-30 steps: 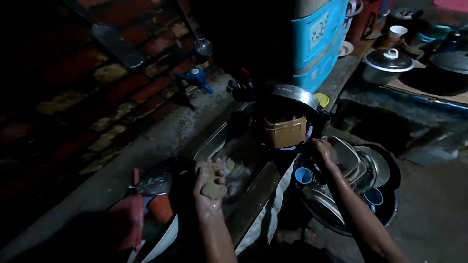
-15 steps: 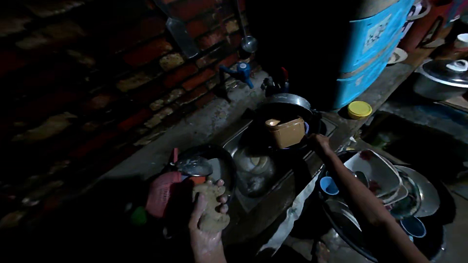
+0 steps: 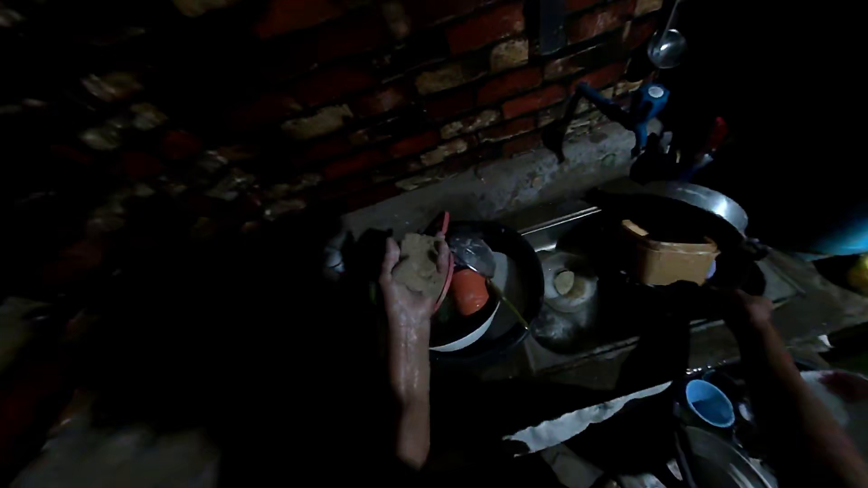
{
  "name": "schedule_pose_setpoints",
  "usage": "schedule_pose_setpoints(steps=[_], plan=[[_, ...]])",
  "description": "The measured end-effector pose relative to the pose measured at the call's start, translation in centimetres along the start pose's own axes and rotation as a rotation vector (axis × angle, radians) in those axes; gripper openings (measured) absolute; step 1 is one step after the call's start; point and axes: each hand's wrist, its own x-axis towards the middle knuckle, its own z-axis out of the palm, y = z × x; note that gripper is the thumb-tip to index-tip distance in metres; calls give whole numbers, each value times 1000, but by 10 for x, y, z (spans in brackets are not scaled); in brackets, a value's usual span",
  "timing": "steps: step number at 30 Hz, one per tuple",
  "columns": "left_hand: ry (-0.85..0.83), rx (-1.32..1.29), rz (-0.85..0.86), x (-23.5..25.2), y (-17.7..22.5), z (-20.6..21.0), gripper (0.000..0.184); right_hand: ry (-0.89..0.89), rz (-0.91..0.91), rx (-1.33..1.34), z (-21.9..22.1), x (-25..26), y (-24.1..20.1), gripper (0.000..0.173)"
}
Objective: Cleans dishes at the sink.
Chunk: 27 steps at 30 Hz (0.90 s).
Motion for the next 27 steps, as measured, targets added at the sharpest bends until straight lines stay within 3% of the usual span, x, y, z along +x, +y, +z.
schedule_pose_setpoints(steps=[2, 4, 6, 8, 10, 14, 17, 21, 24, 27], plan=[[9, -22, 40, 9, 8, -1, 44, 74, -85, -116, -3, -12, -3, 51], [-13, -50, 48, 14, 15, -3, 43, 113, -307, -151, -2, -40, -11, 60], [-18, -56, 46, 19, 23, -7, 45, 32, -583, -153, 16, -90, -27, 56], [-18, -37, 48, 24, 29, -11, 48, -213, -884, -157, 51, -150, -43, 46], [-21, -12, 51, 27, 34, -15, 49, -569, -1155, -252, 91, -207, -53, 41], [-16, -10, 23, 28, 45, -16, 47, -1207, -1499, -673, 163, -282, -43, 35], [-8, -17, -19, 30, 53, -21, 47, -1499, -1422, -986, 202, -297, -28, 33], [-39, -17, -46, 33, 60, -33, 48, -1548, -1430, -1109, 222, -303, -19, 32], [-52, 21, -47, 35, 65, -39, 51, -1568, -1547, -1036, 228, -320, -25, 27], [5, 2, 6, 31, 71, -48, 47, -1681, -1440, -1166, 241, -347, -48, 27]])
